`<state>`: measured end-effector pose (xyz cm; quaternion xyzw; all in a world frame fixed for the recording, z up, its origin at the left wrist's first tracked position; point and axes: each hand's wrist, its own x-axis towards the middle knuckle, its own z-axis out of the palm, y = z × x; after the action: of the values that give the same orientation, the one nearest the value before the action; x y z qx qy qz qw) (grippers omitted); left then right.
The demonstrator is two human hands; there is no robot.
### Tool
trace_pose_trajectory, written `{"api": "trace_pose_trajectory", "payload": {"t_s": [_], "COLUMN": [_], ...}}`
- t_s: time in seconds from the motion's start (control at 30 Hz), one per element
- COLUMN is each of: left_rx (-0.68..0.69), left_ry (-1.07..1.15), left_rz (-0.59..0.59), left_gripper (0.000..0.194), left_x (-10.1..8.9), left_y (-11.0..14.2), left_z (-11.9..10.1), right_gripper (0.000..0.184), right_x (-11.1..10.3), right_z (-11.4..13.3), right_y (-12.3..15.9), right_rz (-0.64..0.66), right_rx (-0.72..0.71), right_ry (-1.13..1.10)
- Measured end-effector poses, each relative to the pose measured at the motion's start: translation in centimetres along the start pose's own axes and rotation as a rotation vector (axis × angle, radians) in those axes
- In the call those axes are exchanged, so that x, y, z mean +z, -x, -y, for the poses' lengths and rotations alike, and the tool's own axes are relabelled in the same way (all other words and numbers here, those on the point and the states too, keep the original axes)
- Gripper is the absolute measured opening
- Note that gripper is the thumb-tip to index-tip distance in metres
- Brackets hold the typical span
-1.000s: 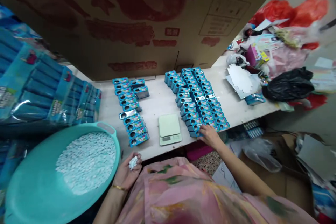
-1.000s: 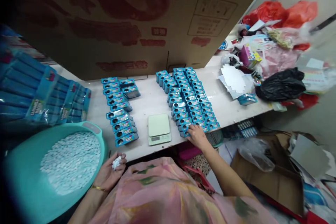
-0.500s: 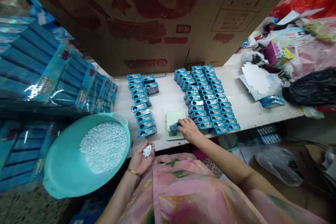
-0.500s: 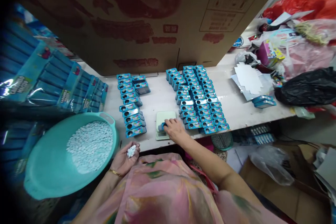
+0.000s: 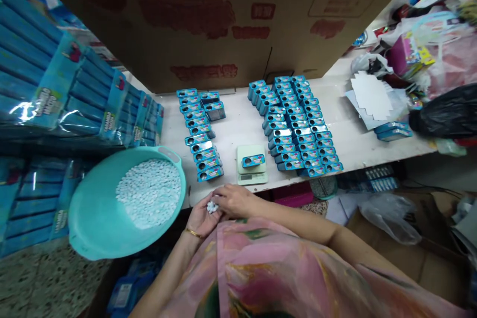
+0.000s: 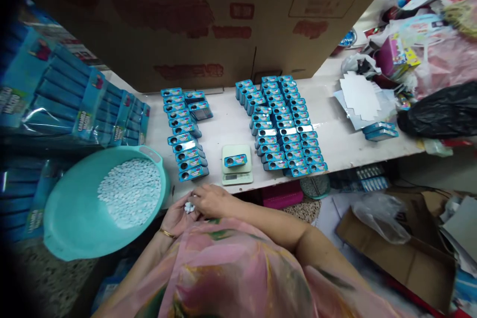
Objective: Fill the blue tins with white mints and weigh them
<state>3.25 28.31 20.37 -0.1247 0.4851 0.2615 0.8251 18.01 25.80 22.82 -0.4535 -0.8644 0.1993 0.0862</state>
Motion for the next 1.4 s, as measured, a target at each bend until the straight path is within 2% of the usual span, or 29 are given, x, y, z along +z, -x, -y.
{"api": "trace_pose_trajectory", "payload": {"t_s": [0.07,0.17,0.3,0.4,0.57,0.73,0.97,1.1,1.2,1.27,1.33,1.4], "left_rx": [-0.031,-0.031,-0.006,-0.042,-0.079,-0.111,-0.127,-0.119,-0.174,-0.195,-0.157,-0.066], "left_ry": [0.015,0.015,-0.010,-0.039,-0.022,-0.006,-0.064,-0.108,-0.127,-0.121,-0.082,-0.025], "left_rz": [-0.024,-0.030,-0.001,-0.007,-0.036,-0.022,-0.026,-0.018,0.035,0.065,0.046,0.020], "left_gripper": [0.025,0.026,0.024,0.022,0.018,0.021,0.020,0.024,0.024,0.023,0.024,0.025], "left_x": [0.1,-0.2,-0.8,-1.0,-0.8,-0.4,0.0,0.2,0.6,0.9,1.0,0.9], "left_y": [0.1,0.3,0.4,0.4,0.1,-0.1,-0.5,-0.6,-0.7,-0.8,-0.8,-0.5], "left_z": [0.1,0.2,0.5,0.7,0.8,1.1,1.4,1.3,1.5,1.5,1.2,-0.1], "right_gripper": [0.017,0.014,0.016,0.015,0.015,0.019,0.013,0.017,0.018,0.019,0.020,0.022], "right_x": [0.5,0.9,1.4,1.7,1.7,1.4,2.6,3.2,3.4,3.2,2.6,1.6], "right_z": [1.2,1.4,1.1,1.2,1.0,0.3,-0.2,-0.6,-0.8,-1.0,-1.4,-2.4], "right_y": [-1.3,-1.8,-1.1,-0.8,-0.5,0.3,0.8,1.0,1.0,1.2,1.9,3.2], "right_rz": [0.077,0.137,0.112,0.143,0.157,0.181,0.127,0.099,0.046,-0.041,-0.203,-0.454], "right_rx": [-0.046,-0.103,-0.060,-0.021,-0.122,-0.112,-0.044,-0.053,-0.036,-0.087,-0.117,0.025], "right_ry": [0.034,0.050,0.004,0.008,0.010,0.017,0.038,-0.008,-0.025,-0.036,-0.071,-0.129]}}
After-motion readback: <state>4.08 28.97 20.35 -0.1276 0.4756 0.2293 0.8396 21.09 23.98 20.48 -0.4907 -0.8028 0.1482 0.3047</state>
